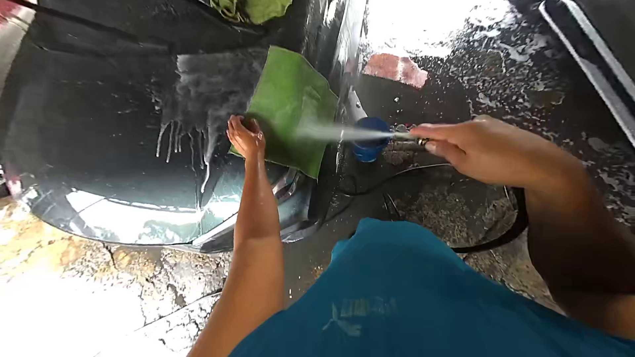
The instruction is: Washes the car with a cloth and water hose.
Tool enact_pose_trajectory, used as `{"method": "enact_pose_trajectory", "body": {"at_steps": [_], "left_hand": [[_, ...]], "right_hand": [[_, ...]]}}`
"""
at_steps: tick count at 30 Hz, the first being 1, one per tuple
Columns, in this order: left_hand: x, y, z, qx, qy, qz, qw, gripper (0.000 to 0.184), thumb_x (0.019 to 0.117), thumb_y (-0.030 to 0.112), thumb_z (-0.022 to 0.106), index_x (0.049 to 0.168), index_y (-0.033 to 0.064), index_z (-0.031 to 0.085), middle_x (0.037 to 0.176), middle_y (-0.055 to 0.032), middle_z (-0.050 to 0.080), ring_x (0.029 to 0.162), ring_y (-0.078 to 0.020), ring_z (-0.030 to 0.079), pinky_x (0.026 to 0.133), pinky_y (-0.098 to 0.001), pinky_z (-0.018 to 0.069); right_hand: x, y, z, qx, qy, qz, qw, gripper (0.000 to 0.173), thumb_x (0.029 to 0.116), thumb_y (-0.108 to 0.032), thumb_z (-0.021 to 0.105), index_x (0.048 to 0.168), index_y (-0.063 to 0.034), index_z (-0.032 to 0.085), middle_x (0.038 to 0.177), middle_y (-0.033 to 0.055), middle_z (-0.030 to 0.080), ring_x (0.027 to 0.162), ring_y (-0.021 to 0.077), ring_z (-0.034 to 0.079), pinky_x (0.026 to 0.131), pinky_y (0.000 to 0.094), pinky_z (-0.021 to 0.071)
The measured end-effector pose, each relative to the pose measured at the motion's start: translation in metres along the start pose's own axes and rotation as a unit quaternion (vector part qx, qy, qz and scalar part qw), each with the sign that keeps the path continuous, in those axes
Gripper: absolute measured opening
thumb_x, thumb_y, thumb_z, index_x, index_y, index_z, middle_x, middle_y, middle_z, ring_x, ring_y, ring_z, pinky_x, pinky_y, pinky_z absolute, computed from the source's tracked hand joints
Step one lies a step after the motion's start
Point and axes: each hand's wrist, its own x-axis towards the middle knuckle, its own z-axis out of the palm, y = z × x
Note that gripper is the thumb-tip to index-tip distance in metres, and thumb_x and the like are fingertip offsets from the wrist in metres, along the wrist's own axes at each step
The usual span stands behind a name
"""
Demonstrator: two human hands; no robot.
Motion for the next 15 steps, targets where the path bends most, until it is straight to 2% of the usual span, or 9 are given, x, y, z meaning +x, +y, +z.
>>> {"method": "enact_pose_trajectory", "body": {"at_steps": [2,3,6,8,10,11,13,14,15], "left_hand": [[0.003,-0.002,0.003,0.0,0.002,-0.019,1.0,0.045,0.1004,0.034,0.057,0.128,-0.001,0.063,0.14,-0.0229,0.059,0.134,-0.0364,0.053,0.116,-0.05,0.0374],[0.005,-0.001,0.005,0.002,-0.002,-0.028,1.0,0.044,0.1006,0.034,0.056,0.124,-0.0015,0.064,0.141,-0.0228,0.058,0.135,-0.036,0.053,0.116,-0.0497,0.0366],[0.008,0.003,0.007,0.021,-0.01,-0.043,0.999,0.041,0.103,0.031,0.051,0.123,-0.0017,0.065,0.145,-0.0214,0.055,0.139,-0.0341,0.049,0.119,-0.0478,0.0324],[0.002,0.009,0.005,0.029,0.006,-0.025,0.999,0.038,0.105,0.026,0.047,0.124,-0.0026,0.063,0.145,-0.0226,0.055,0.14,-0.0364,0.048,0.119,-0.047,0.0336],[-0.008,0.022,-0.004,0.029,0.02,-0.011,0.999,0.04,0.1079,0.024,0.039,0.129,-0.0042,0.06,0.14,-0.0253,0.056,0.136,-0.0391,0.05,0.115,-0.0475,0.0389],[-0.012,0.03,-0.009,0.029,0.015,-0.013,0.999,0.042,0.1091,0.024,0.036,0.132,-0.0033,0.057,0.135,-0.0245,0.06,0.13,-0.0379,0.056,0.11,-0.0479,0.0444],[-0.016,0.041,-0.018,0.015,-0.038,-0.016,0.999,0.042,0.1085,0.027,0.039,0.136,-0.0034,0.051,0.121,-0.0268,0.067,0.115,-0.0403,0.067,0.098,-0.054,0.0529],[-0.016,0.041,-0.022,-0.006,-0.073,-0.011,0.997,0.047,0.1061,0.03,0.046,0.137,-0.0051,0.049,0.118,-0.0289,0.067,0.112,-0.0422,0.067,0.096,-0.0561,0.0527],[-0.015,0.042,-0.026,-0.036,-0.113,-0.012,0.993,0.055,0.1035,0.034,0.055,0.138,-0.0083,0.048,0.121,-0.0324,0.065,0.113,-0.045,0.065,0.099,-0.0583,0.0505]], "right_hand": [[-0.008,-0.002,0.015,0.001,-0.057,-0.004,0.998,0.04,0.108,-0.029,0.051,0.147,-0.0322,0.057,0.093,0.0065,0.074,0.076,0.0267,0.07,0.068,0.0539,0.0574],[-0.01,0.001,0.023,0.004,-0.068,0.001,0.998,0.04,0.1081,-0.03,0.051,0.147,-0.0328,0.056,0.093,0.007,0.074,0.077,0.0273,0.071,0.069,0.054,0.0576],[-0.012,0.019,0.031,0.031,-0.039,0.03,0.998,0.038,0.1093,-0.025,0.049,0.147,-0.0259,0.057,0.097,0.0151,0.073,0.083,0.0356,0.071,0.073,0.062,0.0558],[-0.017,0.017,0.034,0.044,-0.033,0.022,0.998,0.037,0.1086,-0.023,0.05,0.144,-0.0254,0.06,0.089,0.0125,0.072,0.073,0.0314,0.069,0.065,0.0577,0.0558],[-0.023,0.013,0.043,0.056,-0.039,0.001,0.998,0.037,0.1078,-0.024,0.052,0.143,-0.0293,0.06,0.083,0.0063,0.071,0.065,0.0231,0.066,0.06,0.05,0.0555],[-0.024,0.014,0.043,0.055,-0.031,0.009,0.998,0.037,0.1083,-0.025,0.051,0.144,-0.0299,0.06,0.086,0.0071,0.072,0.068,0.0247,0.067,0.062,0.0517,0.056],[-0.022,0.025,0.036,0.06,0.0,0.051,0.997,0.039,0.1102,-0.027,0.046,0.148,-0.0259,0.057,0.106,0.0152,0.074,0.087,0.0364,0.071,0.076,0.0633,0.0556],[-0.021,0.029,0.032,0.069,0.02,0.069,0.995,0.039,0.1107,-0.026,0.045,0.148,-0.0225,0.056,0.112,0.0189,0.072,0.094,0.0413,0.07,0.08,0.0677,0.0531],[-0.021,0.03,0.028,0.075,0.031,0.078,0.994,0.039,0.1108,-0.025,0.045,0.148,-0.0211,0.057,0.115,0.0195,0.072,0.097,0.0419,0.07,0.083,0.0685,0.0521]]}}
